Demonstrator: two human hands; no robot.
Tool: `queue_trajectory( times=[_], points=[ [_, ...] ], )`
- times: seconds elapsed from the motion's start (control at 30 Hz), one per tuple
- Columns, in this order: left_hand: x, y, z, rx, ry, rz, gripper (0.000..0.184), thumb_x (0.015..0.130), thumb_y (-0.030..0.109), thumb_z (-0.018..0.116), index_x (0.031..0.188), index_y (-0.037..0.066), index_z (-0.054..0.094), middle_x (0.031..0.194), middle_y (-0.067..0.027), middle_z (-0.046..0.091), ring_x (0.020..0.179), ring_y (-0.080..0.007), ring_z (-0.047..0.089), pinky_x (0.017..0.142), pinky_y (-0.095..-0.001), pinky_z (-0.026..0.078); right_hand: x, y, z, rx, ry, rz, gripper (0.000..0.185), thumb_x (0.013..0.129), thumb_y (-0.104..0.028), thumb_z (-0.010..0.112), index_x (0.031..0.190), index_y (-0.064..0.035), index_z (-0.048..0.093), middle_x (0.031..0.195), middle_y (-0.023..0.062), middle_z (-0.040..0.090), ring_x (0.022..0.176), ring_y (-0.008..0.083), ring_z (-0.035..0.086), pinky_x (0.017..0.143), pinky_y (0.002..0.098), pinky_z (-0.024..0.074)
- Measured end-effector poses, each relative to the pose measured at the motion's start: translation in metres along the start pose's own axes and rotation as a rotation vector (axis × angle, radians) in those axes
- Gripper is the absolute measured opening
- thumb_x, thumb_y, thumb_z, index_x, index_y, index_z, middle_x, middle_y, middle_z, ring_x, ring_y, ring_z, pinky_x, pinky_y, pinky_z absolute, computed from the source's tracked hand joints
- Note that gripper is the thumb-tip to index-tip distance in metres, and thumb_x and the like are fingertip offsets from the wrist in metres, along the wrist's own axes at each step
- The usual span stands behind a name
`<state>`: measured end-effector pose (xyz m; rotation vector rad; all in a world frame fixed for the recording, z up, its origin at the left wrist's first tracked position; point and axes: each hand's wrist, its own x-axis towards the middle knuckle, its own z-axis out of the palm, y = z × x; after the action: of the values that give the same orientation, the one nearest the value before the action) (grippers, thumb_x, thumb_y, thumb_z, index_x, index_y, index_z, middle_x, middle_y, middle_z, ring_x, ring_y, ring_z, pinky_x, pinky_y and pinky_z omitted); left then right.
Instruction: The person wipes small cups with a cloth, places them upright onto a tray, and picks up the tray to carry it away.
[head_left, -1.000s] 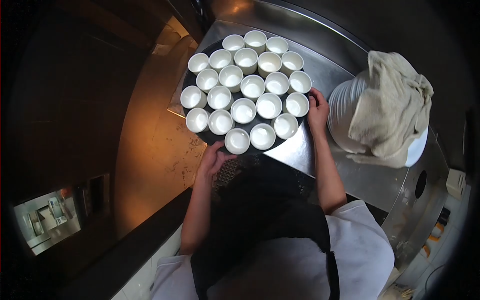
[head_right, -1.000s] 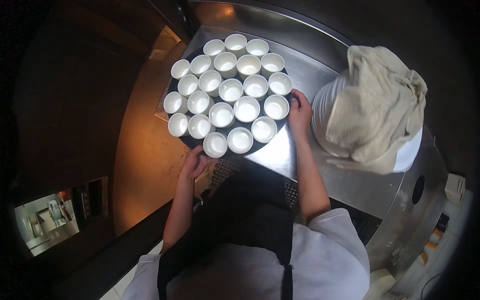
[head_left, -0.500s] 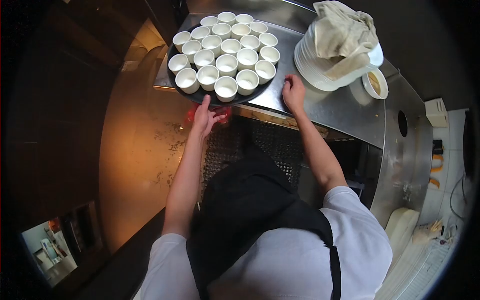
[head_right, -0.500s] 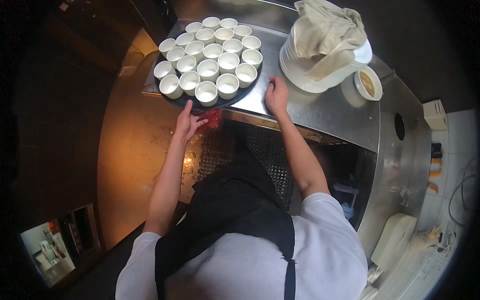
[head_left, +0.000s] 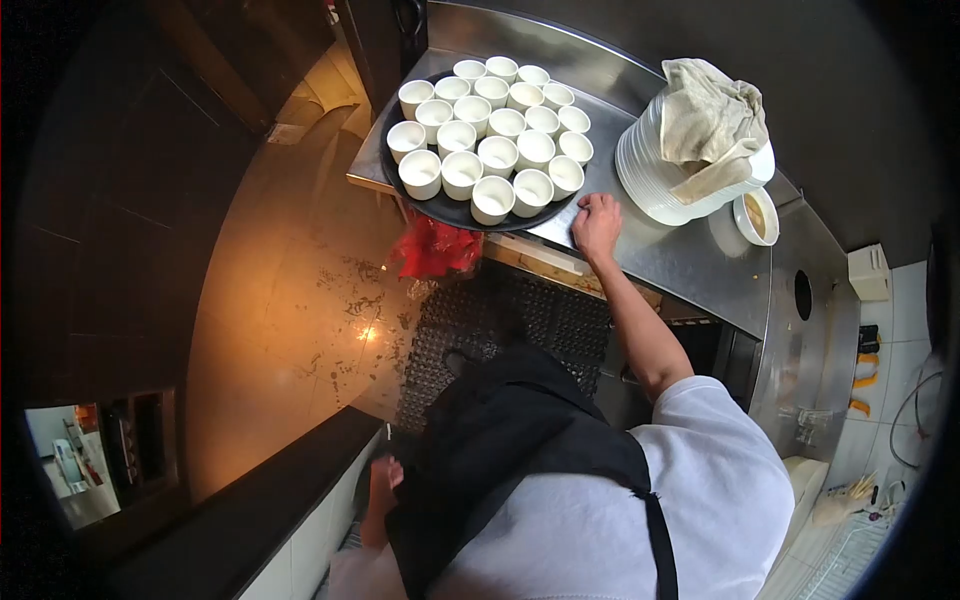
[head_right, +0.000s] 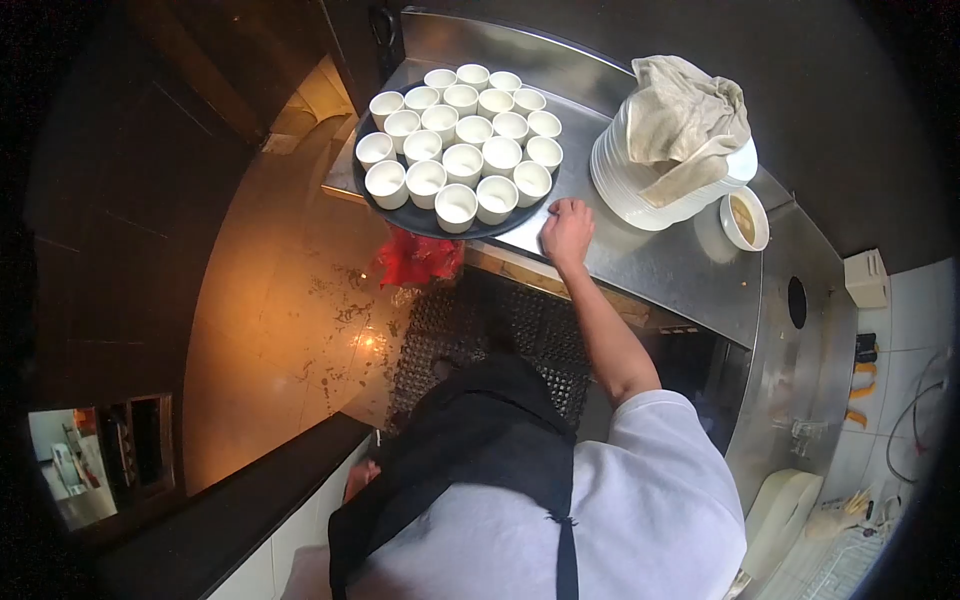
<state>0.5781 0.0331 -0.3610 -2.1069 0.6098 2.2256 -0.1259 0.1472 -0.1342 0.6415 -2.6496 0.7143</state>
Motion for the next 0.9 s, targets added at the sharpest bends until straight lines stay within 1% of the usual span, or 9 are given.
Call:
queue_trajectory(
  times=[0.03,0.1,0.3,0.53,0.6,0.7,0.8,0.83,0.9],
  points=[
    [-0.044,-0.021,-0.013,0.167,0.062,0.089,0.020,0.093,0.033,0.057,0.092,0.013,0.061,0.086,-0.0029,0.061,0.076,-0.0233,0.061,0.066,-0.0405,0.052,0.002,-0.004,0.000,-0.001,0.000,-0.016,0.013,0.076,-0.008,0.058,0.087,-0.0089,0.064,0.099,0.0113,0.058,0.100,0.0320,0.053,0.084,0.0462,0.0413],
    [-0.041,-0.051,-0.041,0.044,0.020,-0.105,0.026,0.092,0.026,0.059,0.114,0.012,0.059,0.106,-0.0052,0.064,0.093,-0.0218,0.063,0.082,-0.0414,0.052,0.008,-0.006,0.007,-0.005,0.016,-0.018,0.013,0.075,-0.007,0.057,0.086,-0.0080,0.064,0.095,0.0119,0.058,0.096,0.0326,0.054,0.083,0.0460,0.0420],
    [-0.035,-0.040,0.025,0.387,-0.081,-0.036,0.021,0.091,0.022,0.059,0.108,0.010,0.065,0.108,-0.0073,0.065,0.091,-0.0197,0.064,0.080,-0.0380,0.052,0.033,0.014,0.023,0.087,0.001,-0.079,0.013,0.076,-0.009,0.057,0.076,-0.0025,0.068,0.079,0.0176,0.062,0.080,0.0373,0.059,0.072,0.0479,0.0471],
    [0.057,0.076,0.220,1.058,-0.595,0.536,0.018,0.090,0.017,0.060,0.101,0.007,0.071,0.111,-0.0097,0.067,0.088,-0.0173,0.065,0.078,-0.0340,0.051,0.034,0.013,0.013,0.204,-0.048,-0.078,0.013,0.075,-0.008,0.057,0.075,-0.0010,0.067,0.081,0.0177,0.061,0.081,0.0370,0.058,0.075,0.0482,0.0471],
    [0.004,0.109,0.309,1.163,-0.590,0.577,0.026,0.095,0.023,0.054,0.101,0.002,0.067,0.089,0.0007,0.066,0.076,-0.0115,0.057,0.074,-0.0323,0.048,0.036,0.015,0.012,0.209,-0.093,-0.076,0.011,0.076,-0.008,0.057,0.073,-0.0010,0.065,0.082,0.0163,0.061,0.082,0.0357,0.057,0.075,0.0478,0.0452],
    [-0.011,0.108,0.389,1.150,-0.738,0.465,0.029,0.093,0.021,0.055,0.109,0.000,0.067,0.111,-0.0099,0.067,0.101,-0.0203,0.062,0.088,-0.0326,0.048,0.039,0.014,0.009,0.211,-0.141,-0.065,0.010,0.075,-0.009,0.057,0.070,-0.0026,0.063,0.082,0.0137,0.061,0.083,0.0333,0.057,0.073,0.0466,0.0431],
    [-0.030,0.098,0.420,0.840,-0.630,0.161,0.032,0.092,0.022,0.055,0.113,-0.001,0.064,0.115,-0.0142,0.066,0.109,-0.0228,0.060,0.092,-0.0337,0.046,0.039,0.016,0.007,0.269,-0.154,-0.059,0.007,0.074,-0.008,0.058,0.070,-0.0045,0.062,0.082,0.0102,0.060,0.083,0.0309,0.056,0.073,0.0451,0.0421],
    [-0.032,0.096,0.427,0.942,-0.780,0.321,0.035,0.091,0.024,0.056,0.115,-0.001,0.063,0.116,-0.0150,0.066,0.107,-0.0235,0.061,0.091,-0.0345,0.047,0.039,0.018,0.007,0.331,-0.155,-0.061,0.006,0.074,-0.008,0.057,0.069,-0.0059,0.061,0.082,0.0081,0.060,0.083,0.0294,0.056,0.073,0.0441,0.0414],
    [-0.043,0.088,0.429,0.979,-0.800,0.376,0.035,0.091,0.024,0.056,0.115,-0.001,0.063,0.115,-0.0146,0.066,0.106,-0.0234,0.061,0.090,-0.0346,0.047,0.039,0.019,0.003,0.435,-0.164,-0.047,0.006,0.072,-0.007,0.057,0.067,-0.0089,0.060,0.079,0.0061,0.059,0.079,0.0281,0.055,0.071,0.0426,0.0394]
  ],
)
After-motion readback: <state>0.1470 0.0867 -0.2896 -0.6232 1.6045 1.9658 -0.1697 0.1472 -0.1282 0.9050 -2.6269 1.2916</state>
